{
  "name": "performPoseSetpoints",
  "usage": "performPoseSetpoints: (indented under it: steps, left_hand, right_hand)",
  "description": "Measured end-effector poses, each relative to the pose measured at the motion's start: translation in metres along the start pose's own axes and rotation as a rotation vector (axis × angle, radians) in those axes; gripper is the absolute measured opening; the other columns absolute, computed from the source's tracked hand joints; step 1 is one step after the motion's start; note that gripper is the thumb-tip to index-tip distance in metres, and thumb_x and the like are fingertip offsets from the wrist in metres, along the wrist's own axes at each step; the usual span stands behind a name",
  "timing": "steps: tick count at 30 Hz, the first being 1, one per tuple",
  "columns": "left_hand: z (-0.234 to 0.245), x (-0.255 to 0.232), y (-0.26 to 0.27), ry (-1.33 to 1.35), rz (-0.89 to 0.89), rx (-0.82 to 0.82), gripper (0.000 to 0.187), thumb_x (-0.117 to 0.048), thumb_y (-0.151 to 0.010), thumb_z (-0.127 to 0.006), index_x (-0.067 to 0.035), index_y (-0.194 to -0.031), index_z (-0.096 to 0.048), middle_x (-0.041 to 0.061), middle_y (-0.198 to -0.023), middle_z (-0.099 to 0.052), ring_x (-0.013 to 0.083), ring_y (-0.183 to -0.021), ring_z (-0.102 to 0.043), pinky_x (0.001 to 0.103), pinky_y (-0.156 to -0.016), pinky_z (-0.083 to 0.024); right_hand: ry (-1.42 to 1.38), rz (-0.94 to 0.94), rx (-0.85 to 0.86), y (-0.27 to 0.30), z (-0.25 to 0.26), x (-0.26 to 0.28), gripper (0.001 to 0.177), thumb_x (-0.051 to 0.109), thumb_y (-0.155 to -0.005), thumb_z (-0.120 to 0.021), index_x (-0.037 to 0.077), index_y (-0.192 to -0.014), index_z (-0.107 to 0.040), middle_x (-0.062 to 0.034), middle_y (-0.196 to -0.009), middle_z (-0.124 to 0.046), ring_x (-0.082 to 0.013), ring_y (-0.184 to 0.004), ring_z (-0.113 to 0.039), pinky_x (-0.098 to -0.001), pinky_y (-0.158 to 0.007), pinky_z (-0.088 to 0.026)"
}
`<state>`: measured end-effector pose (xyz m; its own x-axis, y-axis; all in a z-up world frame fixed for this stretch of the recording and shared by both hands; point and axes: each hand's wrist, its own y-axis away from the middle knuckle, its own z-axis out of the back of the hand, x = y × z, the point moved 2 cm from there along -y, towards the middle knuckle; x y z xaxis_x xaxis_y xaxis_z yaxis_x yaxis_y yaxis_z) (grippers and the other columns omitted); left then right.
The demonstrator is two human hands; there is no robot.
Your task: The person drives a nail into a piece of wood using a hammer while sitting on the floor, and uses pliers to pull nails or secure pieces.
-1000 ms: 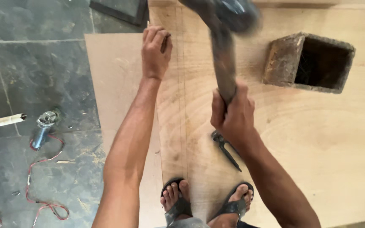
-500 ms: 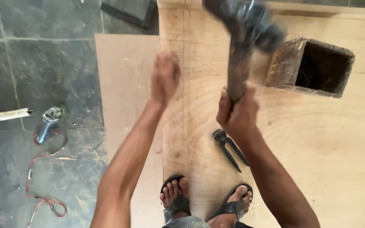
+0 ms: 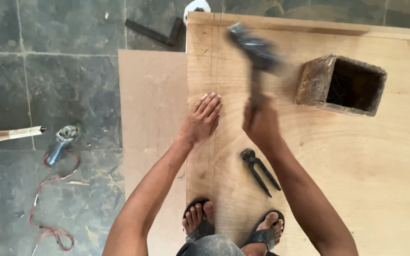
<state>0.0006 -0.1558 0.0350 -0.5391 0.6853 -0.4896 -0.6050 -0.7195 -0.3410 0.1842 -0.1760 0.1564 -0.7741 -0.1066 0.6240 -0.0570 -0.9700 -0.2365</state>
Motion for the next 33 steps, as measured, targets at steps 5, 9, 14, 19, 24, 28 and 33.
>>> performPoseSetpoints:
  steps: [5, 9, 14, 19, 24, 28, 33]
  left_hand:
    - [0.003, -0.004, -0.004, -0.003, -0.012, -0.007, 0.041, -0.015, -0.098, -0.060, 0.003, -0.134, -0.063, 0.017, -0.150, -0.055, 0.0332, -0.146, -0.045, 0.047, -0.124, -0.033]
    - [0.003, -0.005, 0.000, 0.026, 0.017, -0.029, 0.040, -0.015, -0.098, -0.060, 0.002, -0.134, -0.062, 0.017, -0.150, -0.054, 0.0333, -0.146, -0.044, 0.047, -0.124, -0.034]
    - [-0.002, -0.003, 0.002, -0.050, -0.006, 0.012, 0.043, -0.015, -0.098, -0.059, 0.003, -0.137, -0.061, 0.017, -0.151, -0.054, 0.0322, -0.147, -0.044, 0.046, -0.125, -0.033]
    - [-0.004, -0.005, 0.004, -0.029, 0.000, -0.002, 0.041, -0.016, -0.100, -0.058, 0.003, -0.136, -0.061, 0.017, -0.150, -0.054, 0.0327, -0.146, -0.044, 0.047, -0.125, -0.032]
    - [-0.006, -0.002, 0.000, -0.033, 0.009, 0.036, 0.040, -0.014, -0.101, -0.057, 0.004, -0.136, -0.061, 0.017, -0.151, -0.052, 0.0325, -0.147, -0.044, 0.046, -0.126, -0.032]
    - [0.002, -0.002, 0.000, -0.052, -0.006, 0.026, 0.044, -0.014, -0.098, -0.058, 0.005, -0.137, -0.061, 0.018, -0.151, -0.052, 0.0336, -0.146, -0.044, 0.046, -0.125, -0.032]
    - [-0.003, -0.003, -0.002, -0.006, 0.018, -0.003, 0.042, -0.013, -0.098, -0.059, 0.003, -0.137, -0.060, 0.017, -0.151, -0.052, 0.0335, -0.146, -0.045, 0.046, -0.124, -0.032]
  right_hand:
    - [0.118, 0.045, 0.191, -0.034, -0.018, -0.015, 0.027, 0.016, -0.104, -0.063, -0.005, -0.115, -0.050, -0.0257, -0.074, -0.065, -0.0464, -0.065, -0.066, -0.0525, -0.057, -0.053]
    - [-0.078, 0.070, -0.030, 0.001, 0.018, 0.011, 0.031, 0.014, -0.106, -0.058, -0.009, -0.123, -0.046, -0.0203, -0.068, -0.065, -0.0392, -0.058, -0.069, -0.0484, -0.053, -0.054]
    - [0.094, -0.084, 0.154, -0.004, -0.018, -0.024, 0.027, 0.015, -0.106, -0.061, -0.007, -0.116, -0.050, -0.0235, -0.069, -0.064, -0.0431, -0.059, -0.067, -0.0497, -0.052, -0.052]
    - [0.129, 0.096, 0.104, -0.023, -0.006, -0.014, 0.029, 0.015, -0.105, -0.062, -0.009, -0.118, -0.051, -0.0254, -0.069, -0.062, -0.0453, -0.062, -0.065, -0.0517, -0.054, -0.051]
    - [-0.029, 0.078, -0.018, 0.001, 0.004, -0.017, 0.026, 0.013, -0.108, -0.058, -0.008, -0.120, -0.049, -0.0216, -0.074, -0.065, -0.0390, -0.062, -0.069, -0.0477, -0.057, -0.055]
    - [0.246, -0.081, 0.287, -0.023, -0.033, -0.038, 0.025, 0.017, -0.106, -0.065, -0.004, -0.109, -0.052, -0.0239, -0.070, -0.064, -0.0435, -0.059, -0.064, -0.0510, -0.053, -0.051]
    - [0.079, 0.101, 0.058, -0.025, 0.008, -0.010, 0.025, 0.012, -0.105, -0.061, -0.008, -0.112, -0.048, -0.0243, -0.069, -0.063, -0.0427, -0.057, -0.065, -0.0510, -0.052, -0.050]
